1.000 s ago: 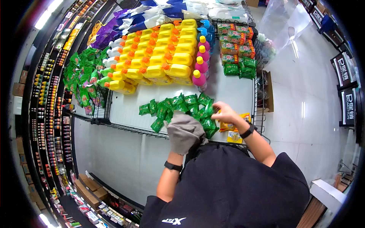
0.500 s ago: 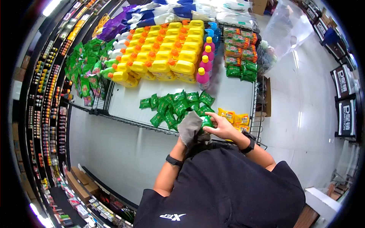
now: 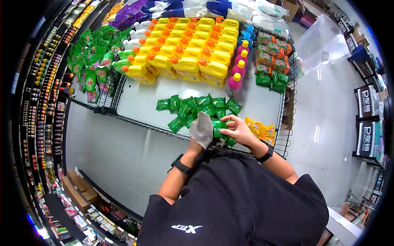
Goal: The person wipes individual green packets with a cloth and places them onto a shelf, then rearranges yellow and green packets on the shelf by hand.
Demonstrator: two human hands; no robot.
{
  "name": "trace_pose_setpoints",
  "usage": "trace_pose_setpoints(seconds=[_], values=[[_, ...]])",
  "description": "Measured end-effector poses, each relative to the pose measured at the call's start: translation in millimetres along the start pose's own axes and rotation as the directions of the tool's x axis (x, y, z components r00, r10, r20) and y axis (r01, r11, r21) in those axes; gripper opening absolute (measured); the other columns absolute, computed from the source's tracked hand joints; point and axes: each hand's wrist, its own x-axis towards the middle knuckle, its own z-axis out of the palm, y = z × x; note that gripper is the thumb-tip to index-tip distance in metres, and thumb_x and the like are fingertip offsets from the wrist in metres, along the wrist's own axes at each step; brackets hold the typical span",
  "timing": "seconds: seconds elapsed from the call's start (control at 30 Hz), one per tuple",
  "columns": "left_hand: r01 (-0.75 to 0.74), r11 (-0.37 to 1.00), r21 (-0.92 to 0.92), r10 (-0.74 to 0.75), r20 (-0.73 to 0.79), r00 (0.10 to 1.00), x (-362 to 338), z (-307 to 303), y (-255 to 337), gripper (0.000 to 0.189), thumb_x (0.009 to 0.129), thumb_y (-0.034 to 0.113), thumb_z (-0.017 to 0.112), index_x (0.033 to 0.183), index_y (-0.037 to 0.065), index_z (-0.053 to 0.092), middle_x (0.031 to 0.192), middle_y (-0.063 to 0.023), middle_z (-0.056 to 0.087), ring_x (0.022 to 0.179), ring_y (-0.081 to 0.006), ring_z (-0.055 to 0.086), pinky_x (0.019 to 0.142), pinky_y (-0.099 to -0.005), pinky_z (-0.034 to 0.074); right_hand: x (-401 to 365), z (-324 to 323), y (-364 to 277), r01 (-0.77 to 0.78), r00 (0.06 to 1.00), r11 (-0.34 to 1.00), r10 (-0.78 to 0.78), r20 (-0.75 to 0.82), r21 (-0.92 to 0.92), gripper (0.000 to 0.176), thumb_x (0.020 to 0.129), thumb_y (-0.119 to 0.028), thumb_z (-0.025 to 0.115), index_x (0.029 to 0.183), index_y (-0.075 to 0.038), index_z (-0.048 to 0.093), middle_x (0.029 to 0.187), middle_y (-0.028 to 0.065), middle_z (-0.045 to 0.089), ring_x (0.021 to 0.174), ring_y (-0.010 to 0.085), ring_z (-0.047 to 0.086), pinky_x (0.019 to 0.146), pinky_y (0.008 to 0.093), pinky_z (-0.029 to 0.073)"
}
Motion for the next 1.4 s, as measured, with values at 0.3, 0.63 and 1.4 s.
trace_pose_setpoints(seconds=[0.3, 0.63, 1.4], values=[[-0.121, 0.749, 0.652, 0.357, -0.243, 0.902, 41, -67, -113, 0.036, 0.082, 0.033, 0.069, 0.105, 0.008, 0.058, 0.088, -0.0079, 0.057, 0.08, -0.0294, 0.059, 0.071, -0.0426, 0.048, 157, -19, 33, -0.175, 0.961, 0.982, 0.187, -0.205, 0.075, 0.055, 0.083, -0.005, 0.077, 0.13, -0.006, 0.049, 0.104, 0.0067, 0.068, 0.084, 0.0132, 0.065, 0.065, 0.027, 0.051], [0.554, 0.325, -0.766, -0.319, 0.463, 0.827, 4, -67, -228, 0.04, 0.1, 0.054, 0.044, 0.105, 0.015, 0.05, 0.085, -0.0076, 0.051, 0.082, -0.0318, 0.063, 0.066, -0.047, 0.056, 285, -37, 143, -0.413, 0.376, 0.862, -0.134, -0.917, -0.296, 0.045, 0.079, -0.03, 0.073, 0.111, 0.002, 0.068, 0.103, 0.0247, 0.069, 0.096, 0.042, 0.065, 0.091, 0.0453, 0.051], [0.76, 0.157, -0.631, -0.247, 0.72, 0.649, 121, 10, 50, 0.069, 0.071, -0.005, 0.074, 0.135, -0.005, 0.047, 0.132, -0.0121, 0.058, 0.124, -0.0231, 0.056, 0.109, -0.0357, 0.043, 207, -351, 88, 0.047, 0.294, 0.774, 0.594, -0.749, 0.632, 0.025, 0.086, -0.026, 0.075, 0.091, -0.006, 0.06, 0.072, 0.0052, 0.06, 0.055, 0.0227, 0.06, 0.047, 0.0345, 0.047]])
